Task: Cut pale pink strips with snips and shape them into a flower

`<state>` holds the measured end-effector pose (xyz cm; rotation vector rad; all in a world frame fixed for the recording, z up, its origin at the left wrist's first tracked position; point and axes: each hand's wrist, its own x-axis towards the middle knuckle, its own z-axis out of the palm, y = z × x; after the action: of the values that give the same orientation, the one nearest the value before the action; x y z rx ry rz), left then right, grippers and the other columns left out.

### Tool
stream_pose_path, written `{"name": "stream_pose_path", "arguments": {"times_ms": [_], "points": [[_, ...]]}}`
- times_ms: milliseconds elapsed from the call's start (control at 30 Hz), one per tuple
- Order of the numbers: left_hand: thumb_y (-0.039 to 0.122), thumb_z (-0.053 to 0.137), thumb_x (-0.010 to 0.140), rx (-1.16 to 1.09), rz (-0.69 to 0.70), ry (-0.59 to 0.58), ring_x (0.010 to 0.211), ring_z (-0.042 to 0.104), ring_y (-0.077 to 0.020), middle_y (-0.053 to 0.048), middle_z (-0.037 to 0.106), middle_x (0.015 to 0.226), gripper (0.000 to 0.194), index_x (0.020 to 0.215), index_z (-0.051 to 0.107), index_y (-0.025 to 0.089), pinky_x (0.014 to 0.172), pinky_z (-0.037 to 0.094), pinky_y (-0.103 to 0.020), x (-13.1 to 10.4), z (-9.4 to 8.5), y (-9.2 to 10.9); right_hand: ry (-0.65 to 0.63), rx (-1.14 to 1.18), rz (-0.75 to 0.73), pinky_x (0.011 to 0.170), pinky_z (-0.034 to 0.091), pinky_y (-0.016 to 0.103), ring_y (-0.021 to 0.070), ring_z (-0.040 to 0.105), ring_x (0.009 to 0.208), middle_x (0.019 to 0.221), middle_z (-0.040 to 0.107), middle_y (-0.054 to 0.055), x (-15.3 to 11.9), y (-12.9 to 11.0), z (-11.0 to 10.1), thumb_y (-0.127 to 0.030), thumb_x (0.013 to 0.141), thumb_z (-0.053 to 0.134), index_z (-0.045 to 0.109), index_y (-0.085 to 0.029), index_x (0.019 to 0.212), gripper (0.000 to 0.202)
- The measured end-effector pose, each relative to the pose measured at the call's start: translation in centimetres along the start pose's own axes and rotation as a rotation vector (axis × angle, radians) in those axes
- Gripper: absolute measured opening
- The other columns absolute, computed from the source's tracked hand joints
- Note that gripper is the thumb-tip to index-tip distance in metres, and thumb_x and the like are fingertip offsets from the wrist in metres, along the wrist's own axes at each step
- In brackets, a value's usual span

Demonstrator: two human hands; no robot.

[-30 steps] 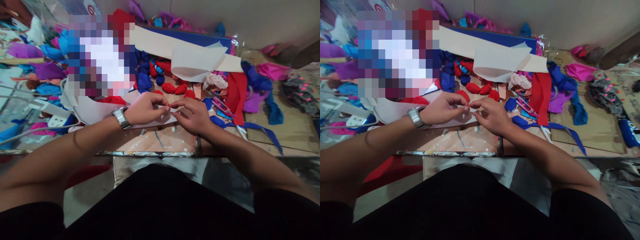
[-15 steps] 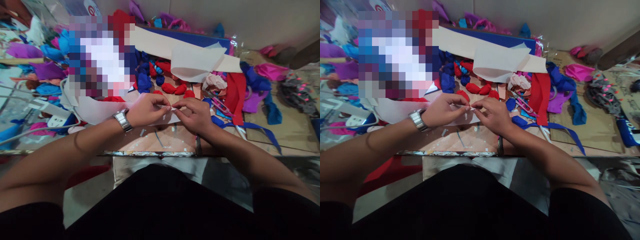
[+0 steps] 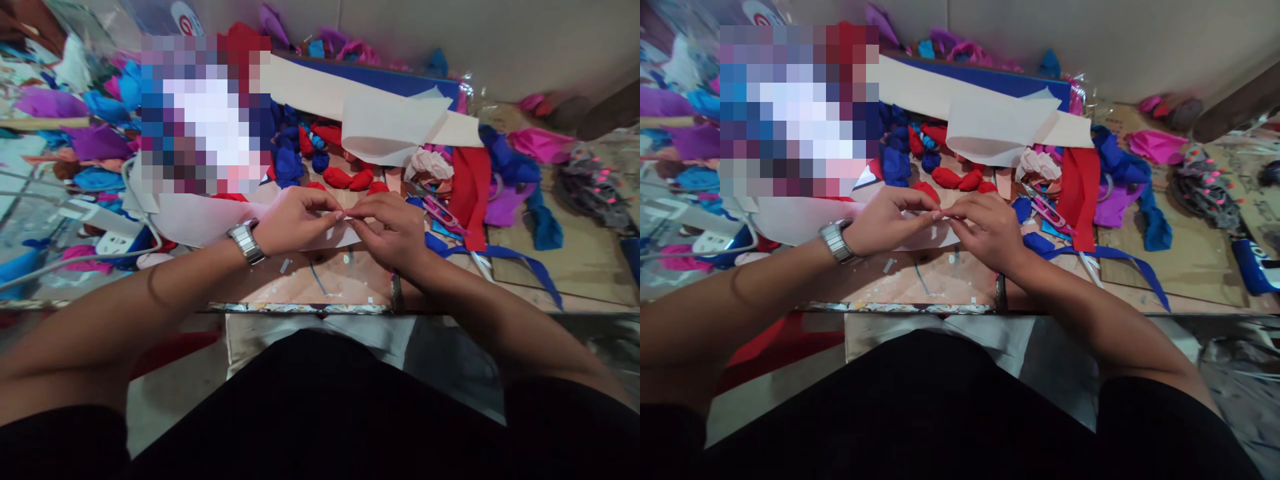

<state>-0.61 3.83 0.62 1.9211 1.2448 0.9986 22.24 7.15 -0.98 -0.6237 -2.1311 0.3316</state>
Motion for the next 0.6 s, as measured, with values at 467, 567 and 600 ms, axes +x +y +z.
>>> {"name": "stream_pose_path", "arguments": {"times_ms": [467, 567, 600], "points": [[0.047, 0.067, 0.099, 0.234, 0.127, 0.104, 0.079, 0.074, -0.0170, -0.001, 0.082, 0.087, 0.030, 0.093, 0.083, 0.022, 0.076, 0.050, -0.031, -0.47, 0.26, 0.18, -0.005, 0.056, 0.110, 0.084, 0.058, 0.039, 0.0227, 0.076, 0.090, 0.098, 0.081, 0.004, 0.15, -0.56, -0.03, -0.025, 0.094, 0.076, 0.079, -0.025, 0.098, 0.005], [0.046, 0.065, 0.100, 0.283, 0.150, 0.122, 0.081, 0.074, -0.0180, -0.001, 0.082, 0.089, 0.030, 0.093, 0.082, 0.023, 0.081, 0.049, -0.033, -0.55, 0.33, 0.22, -0.001, 0.044, 0.096, 0.083, 0.059, 0.037, 0.0218, 0.076, 0.089, 0.097, 0.082, 0.004, 0.17, -0.59, -0.06, -0.024, 0.093, 0.076, 0.079, -0.024, 0.097, 0.004], [0.046, 0.064, 0.101, 0.298, 0.155, 0.121, 0.081, 0.074, -0.0183, -0.001, 0.082, 0.090, 0.030, 0.093, 0.082, 0.023, 0.082, 0.049, -0.034, -0.57, 0.35, 0.24, -0.001, 0.039, 0.092, 0.083, 0.059, 0.037, 0.0217, 0.076, 0.089, 0.097, 0.082, 0.005, 0.18, -0.59, -0.07, -0.024, 0.093, 0.076, 0.079, -0.023, 0.097, 0.004]]}}
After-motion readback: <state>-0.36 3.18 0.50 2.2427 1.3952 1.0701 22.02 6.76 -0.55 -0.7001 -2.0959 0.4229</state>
